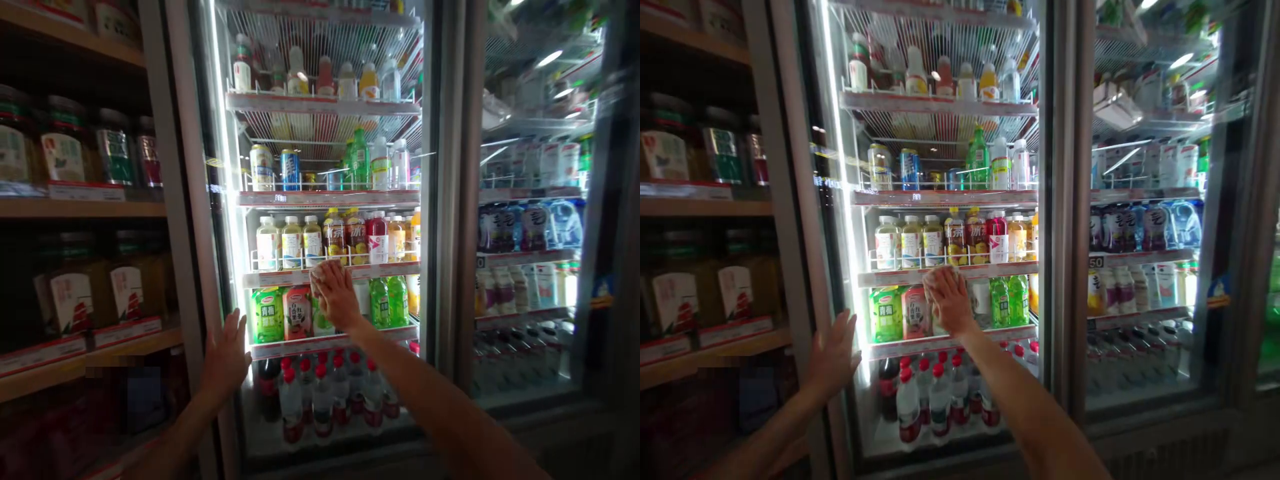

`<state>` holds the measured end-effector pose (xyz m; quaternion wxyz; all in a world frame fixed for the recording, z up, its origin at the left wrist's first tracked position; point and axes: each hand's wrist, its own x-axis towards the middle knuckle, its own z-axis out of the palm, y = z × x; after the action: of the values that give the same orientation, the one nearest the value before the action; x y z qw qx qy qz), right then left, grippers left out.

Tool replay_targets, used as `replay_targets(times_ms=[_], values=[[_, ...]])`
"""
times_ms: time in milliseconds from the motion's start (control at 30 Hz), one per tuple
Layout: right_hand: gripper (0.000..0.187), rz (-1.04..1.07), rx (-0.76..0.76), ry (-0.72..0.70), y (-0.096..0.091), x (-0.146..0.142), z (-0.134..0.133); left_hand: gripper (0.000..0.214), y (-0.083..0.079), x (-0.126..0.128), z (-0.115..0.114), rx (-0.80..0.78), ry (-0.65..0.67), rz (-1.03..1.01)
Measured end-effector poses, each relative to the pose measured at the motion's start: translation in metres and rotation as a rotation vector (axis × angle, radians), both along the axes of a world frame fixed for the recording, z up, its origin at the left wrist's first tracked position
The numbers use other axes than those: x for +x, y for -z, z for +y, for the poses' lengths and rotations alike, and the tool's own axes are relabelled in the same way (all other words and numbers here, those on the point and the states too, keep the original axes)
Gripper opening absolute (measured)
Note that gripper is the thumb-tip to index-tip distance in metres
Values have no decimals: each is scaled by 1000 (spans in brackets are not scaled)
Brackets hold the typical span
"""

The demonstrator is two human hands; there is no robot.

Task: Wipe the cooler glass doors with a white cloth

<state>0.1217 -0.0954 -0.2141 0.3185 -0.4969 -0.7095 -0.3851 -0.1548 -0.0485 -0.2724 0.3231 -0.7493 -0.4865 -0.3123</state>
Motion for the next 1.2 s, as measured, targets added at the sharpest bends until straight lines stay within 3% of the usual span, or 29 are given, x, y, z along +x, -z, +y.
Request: replay_targets(times_ms=[67, 100, 233, 300, 367, 467, 533, 600, 700, 767, 800, 933, 1000, 1067, 1200], values=[[56, 57, 35, 17, -16, -11, 6, 58, 1, -4, 3, -6, 6, 9], [56, 33, 19, -1, -13, -15, 6, 58, 1, -4, 4, -15, 14, 19], [59, -290, -180, -197, 41, -19, -3, 59, 1, -1, -3, -69, 1, 24], [58, -365, -235, -247, 52, -19, -5, 60, 1, 0, -6, -94, -2, 43], [59, -302, -203, -227, 35, -26, 0, 60, 2, -3, -6, -93, 0, 75], [60, -136, -95, -172, -12, -48, 17, 58, 4, -11, -4, -53, -3, 117], [58, -101, -63, -169, -21, -66, 24, 56, 5, -18, -3, -31, -13, 117], [58, -162, -80, -209, 1, -81, 23, 54, 6, -23, -3, -27, -14, 110], [50, -342, -165, -315, 65, -89, 15, 52, 6, -28, -4, -38, 5, 115], [46, -387, -203, -340, 89, -85, 10, 52, 5, -30, -6, -50, 17, 126], [46, -379, -204, -337, 88, -80, 9, 52, 5, -31, -6, -53, 18, 127], [55, -153, -105, -195, 35, -53, 11, 49, 6, -23, -6, -32, 43, 102], [57, -84, -68, -126, 21, -34, 7, 50, 8, -11, -9, -9, 93, 104], [58, -126, -96, -116, 36, -12, -4, 52, 9, 3, -13, 13, 147, 113], [57, -244, -208, -121, 100, 33, -33, 54, 6, 32, -24, 26, 255, 143]])
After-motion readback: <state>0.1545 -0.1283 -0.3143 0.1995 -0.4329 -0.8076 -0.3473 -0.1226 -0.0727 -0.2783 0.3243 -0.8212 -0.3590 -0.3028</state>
